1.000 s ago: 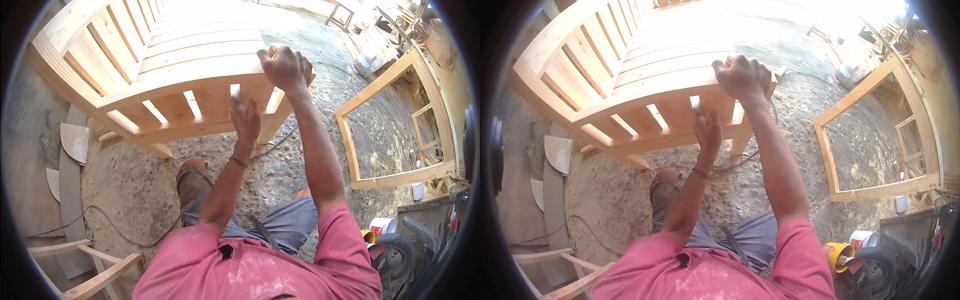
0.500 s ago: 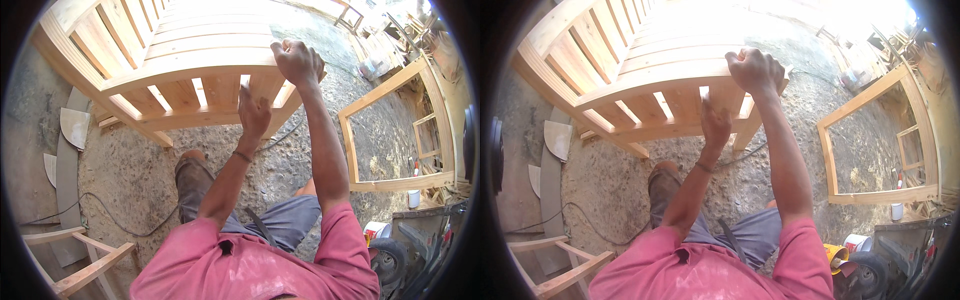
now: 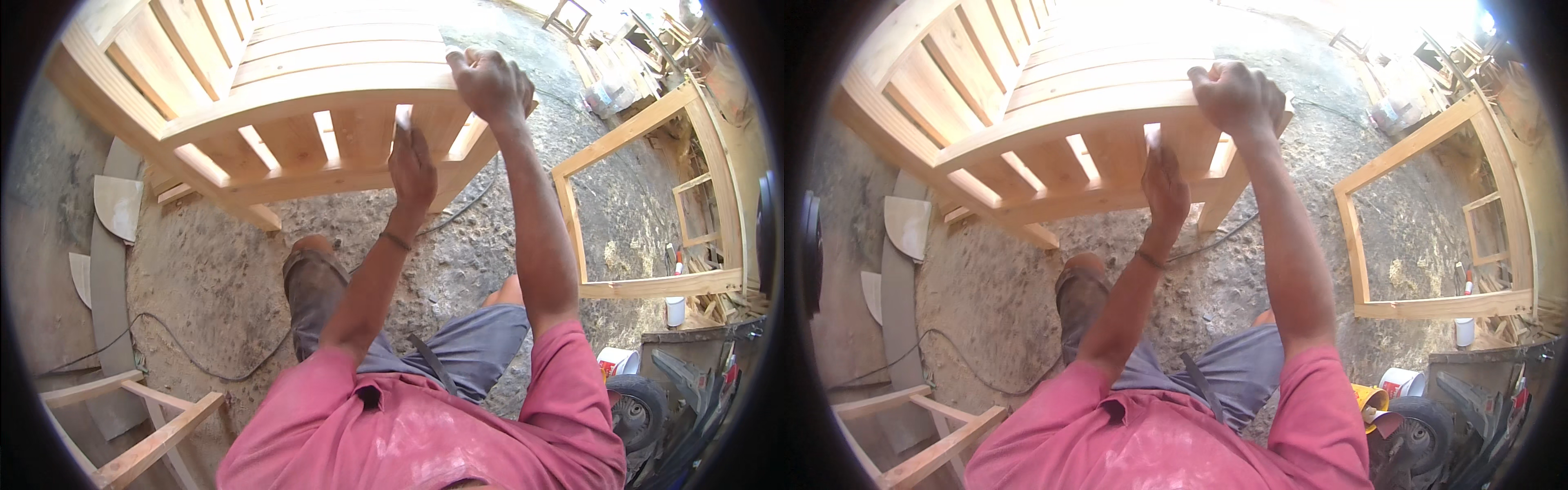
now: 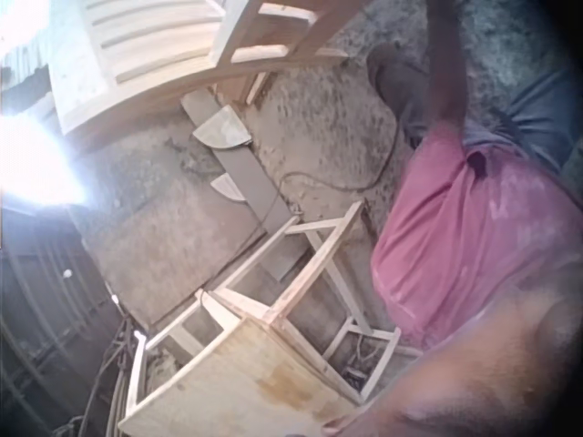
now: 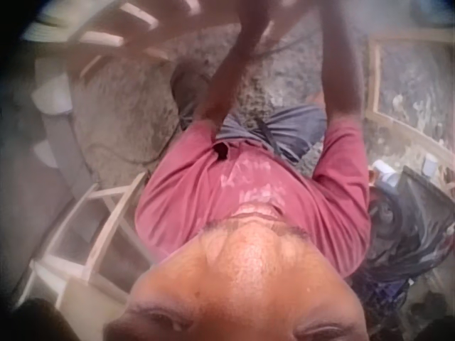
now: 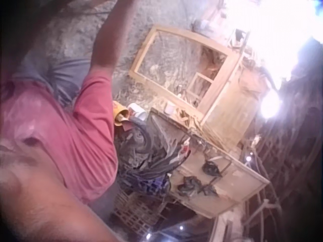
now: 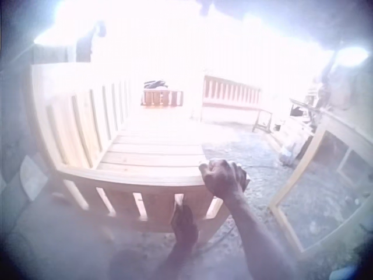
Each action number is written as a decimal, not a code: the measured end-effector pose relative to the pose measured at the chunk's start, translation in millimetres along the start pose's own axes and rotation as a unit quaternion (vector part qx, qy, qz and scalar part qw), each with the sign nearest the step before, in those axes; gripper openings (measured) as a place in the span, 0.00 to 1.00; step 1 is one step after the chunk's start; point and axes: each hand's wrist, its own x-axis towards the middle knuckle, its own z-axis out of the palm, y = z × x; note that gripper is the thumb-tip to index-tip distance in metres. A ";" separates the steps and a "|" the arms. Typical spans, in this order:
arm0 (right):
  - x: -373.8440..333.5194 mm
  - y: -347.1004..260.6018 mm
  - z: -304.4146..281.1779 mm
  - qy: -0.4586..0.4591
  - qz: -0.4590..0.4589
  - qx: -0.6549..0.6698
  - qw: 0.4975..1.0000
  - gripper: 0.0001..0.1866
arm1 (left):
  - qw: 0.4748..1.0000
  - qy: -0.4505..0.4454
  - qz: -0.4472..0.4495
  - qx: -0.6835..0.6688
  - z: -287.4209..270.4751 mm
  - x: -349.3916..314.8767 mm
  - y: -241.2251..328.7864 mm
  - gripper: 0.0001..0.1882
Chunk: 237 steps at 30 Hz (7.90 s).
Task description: The person sands the vertical slats and frame of a wooden bench using a piece of sandpaper.
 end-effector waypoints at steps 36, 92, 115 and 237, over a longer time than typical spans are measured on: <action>-0.1 10.2 2.2 -0.037 -0.021 -0.013 0.999 0.22 | 0.981 -0.075 0.164 -0.072 84.8 -37.6 14.3 0.28; 9.8 5.2 -12.3 -0.154 -0.047 -0.046 0.986 0.44 | 0.995 -0.058 0.080 -0.030 113.0 -34.7 10.2 0.37; 10.8 0.5 -14.4 -0.189 -0.041 -0.021 0.981 0.41 | 0.987 -0.150 0.061 -0.006 84.5 -51.1 -16.6 0.39; -187.2 147.1 46.9 -0.079 0.042 0.561 0.823 0.49 | 0.846 -0.321 -0.263 -0.336 -55.2 -138.2 20.4 0.15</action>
